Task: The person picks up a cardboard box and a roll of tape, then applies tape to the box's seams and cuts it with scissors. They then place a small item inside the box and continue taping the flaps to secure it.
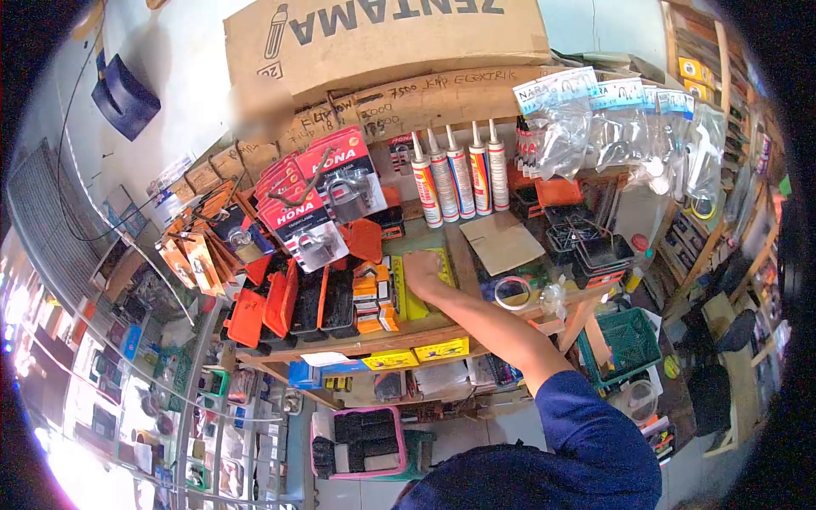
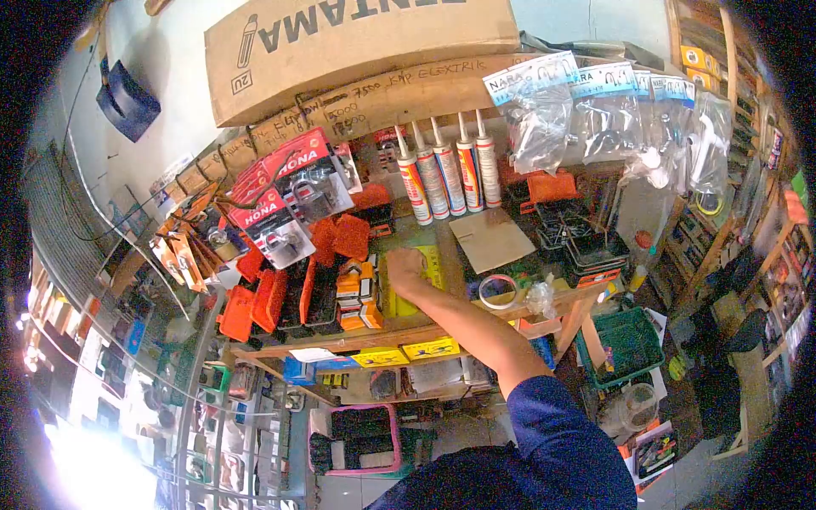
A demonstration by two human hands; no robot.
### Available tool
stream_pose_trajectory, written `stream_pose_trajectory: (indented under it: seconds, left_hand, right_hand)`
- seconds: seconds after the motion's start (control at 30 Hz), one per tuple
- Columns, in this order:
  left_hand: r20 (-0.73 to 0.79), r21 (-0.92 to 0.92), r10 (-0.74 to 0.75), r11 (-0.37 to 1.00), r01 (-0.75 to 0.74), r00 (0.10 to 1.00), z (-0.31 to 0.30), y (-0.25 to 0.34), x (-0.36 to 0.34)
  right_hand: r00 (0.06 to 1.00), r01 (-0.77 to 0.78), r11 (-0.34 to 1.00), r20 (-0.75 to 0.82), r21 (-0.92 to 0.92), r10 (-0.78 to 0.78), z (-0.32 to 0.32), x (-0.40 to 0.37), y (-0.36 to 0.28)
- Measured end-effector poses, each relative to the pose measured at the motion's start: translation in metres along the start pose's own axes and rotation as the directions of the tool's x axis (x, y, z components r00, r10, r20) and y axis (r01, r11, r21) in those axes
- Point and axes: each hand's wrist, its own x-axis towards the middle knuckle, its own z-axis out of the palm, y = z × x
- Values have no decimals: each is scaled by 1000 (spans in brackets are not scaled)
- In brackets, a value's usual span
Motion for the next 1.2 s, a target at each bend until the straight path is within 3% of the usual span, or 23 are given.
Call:
stream_pose_trajectory:
  seconds: [0.1, 0.17, 0.27, 0.37, 0.43, 0.5, 0.53, 0.6, 0.63, 0.7, 0.83, 0.9, 0.93, 1.0, 1.13, 1.2]
  left_hand:
    - [7, 4, 4, 1000, -5, 1000, 4, 4, 0]
    - [8, 3, 5, 1000, -5, 1000, 6, 7, 0]
    - [15, 3, 9, 1000, -9, 1000, 9, 11, 0]
    - [19, 6, 13, 1000, -13, 1000, 11, 16, -2]
    - [19, 6, 16, 1000, -16, 1000, 13, 18, -2]
    - [23, 1, 17, 1000, -17, 1000, 16, 20, -3]
    - [25, 1, 19, 1000, -19, 1000, 17, 21, -5]
    - [27, 1, 24, 1000, -24, 999, 18, 24, -5]
    - [29, -1, 27, 1000, -27, 999, 19, 24, -5]
    - [38, -2, 31, 1000, -31, 999, 21, 24, -7]
    - [62, 2, 46, 999, -46, 997, 23, 24, -21]
    - [84, 2, 61, 998, -61, 995, 24, 24, -30]
    - [98, 0, 71, 997, -71, 993, 24, 24, -35]
    - [139, -6, 99, 995, -99, 985, 22, 25, -45]
    - [273, -22, 197, 980, -199, 941, 19, 50, -68]
    - [360, -30, 261, 963, -268, 896, 15, 79, -75]
  right_hand:
    - [1000, 10, 996, 28, 90, -12, 4, -3, 14]
    - [984, 86, 969, -171, 230, -47, 15, -3, 26]
    - [981, 92, 943, -194, 319, -30, 10, -4, 45]
    - [971, 189, 947, -194, 259, -141, -26, -8, 79]
    - [986, 150, 965, -107, 215, -129, -33, 7, 103]
    - [1000, -10, 997, 8, 78, 10, -22, 14, 130]
    - [1000, -8, 997, 9, 75, 7, -6, 19, 143]
    - [969, -107, 992, 215, -73, 120, 25, 30, 161]
    - [970, -104, 992, 211, -76, 118, 4, 16, 160]
    - [984, 112, 993, 137, 45, -117, -33, -18, 162]
    - [984, 158, 987, 80, 6, -158, -6, -12, 157]
    - [977, 205, 978, -52, -32, -206, 1, -8, 162]
    - [976, 212, 977, -50, -31, -213, -2, -10, 164]
    - [966, 161, 980, -224, 120, -131, -16, -16, 169]
    - [985, 96, 984, -154, 147, -73, -74, -21, 184]
    - [972, 54, 983, -235, 178, -11, -100, -28, 192]
